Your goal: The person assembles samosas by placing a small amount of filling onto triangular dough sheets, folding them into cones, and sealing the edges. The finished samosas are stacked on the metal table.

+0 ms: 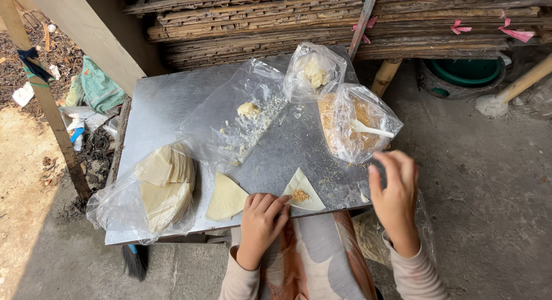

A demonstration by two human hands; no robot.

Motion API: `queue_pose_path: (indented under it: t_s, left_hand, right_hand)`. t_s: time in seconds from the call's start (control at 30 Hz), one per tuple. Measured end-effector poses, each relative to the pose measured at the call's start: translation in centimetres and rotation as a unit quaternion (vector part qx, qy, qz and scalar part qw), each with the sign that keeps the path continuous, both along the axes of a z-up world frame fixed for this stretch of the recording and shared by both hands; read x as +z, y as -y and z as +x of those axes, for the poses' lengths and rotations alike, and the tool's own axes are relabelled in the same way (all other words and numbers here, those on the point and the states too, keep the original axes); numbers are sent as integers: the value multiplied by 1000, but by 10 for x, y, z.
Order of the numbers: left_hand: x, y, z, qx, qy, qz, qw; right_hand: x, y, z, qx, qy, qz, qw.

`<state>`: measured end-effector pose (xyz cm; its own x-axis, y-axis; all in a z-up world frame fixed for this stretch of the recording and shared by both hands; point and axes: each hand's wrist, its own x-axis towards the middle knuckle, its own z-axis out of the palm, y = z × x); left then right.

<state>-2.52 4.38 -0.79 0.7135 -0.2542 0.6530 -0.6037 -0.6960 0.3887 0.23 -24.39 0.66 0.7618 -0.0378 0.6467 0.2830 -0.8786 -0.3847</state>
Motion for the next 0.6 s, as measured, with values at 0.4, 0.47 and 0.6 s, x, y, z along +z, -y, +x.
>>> queue_pose_path:
  t_s: [0.4, 0.47, 0.6]
  left_hand:
    - [0, 5, 0, 11, 36, 37, 999]
    - [3, 6, -1, 6, 44, 25, 999]
    - [8, 5, 0, -33, 34, 28, 998]
  right_hand:
    - [-16, -60, -44, 164, -64, 6, 984]
    - [-17, -63, -45, 173, -71, 26, 982]
    - [-20, -68, -45, 197, -85, 76, 974]
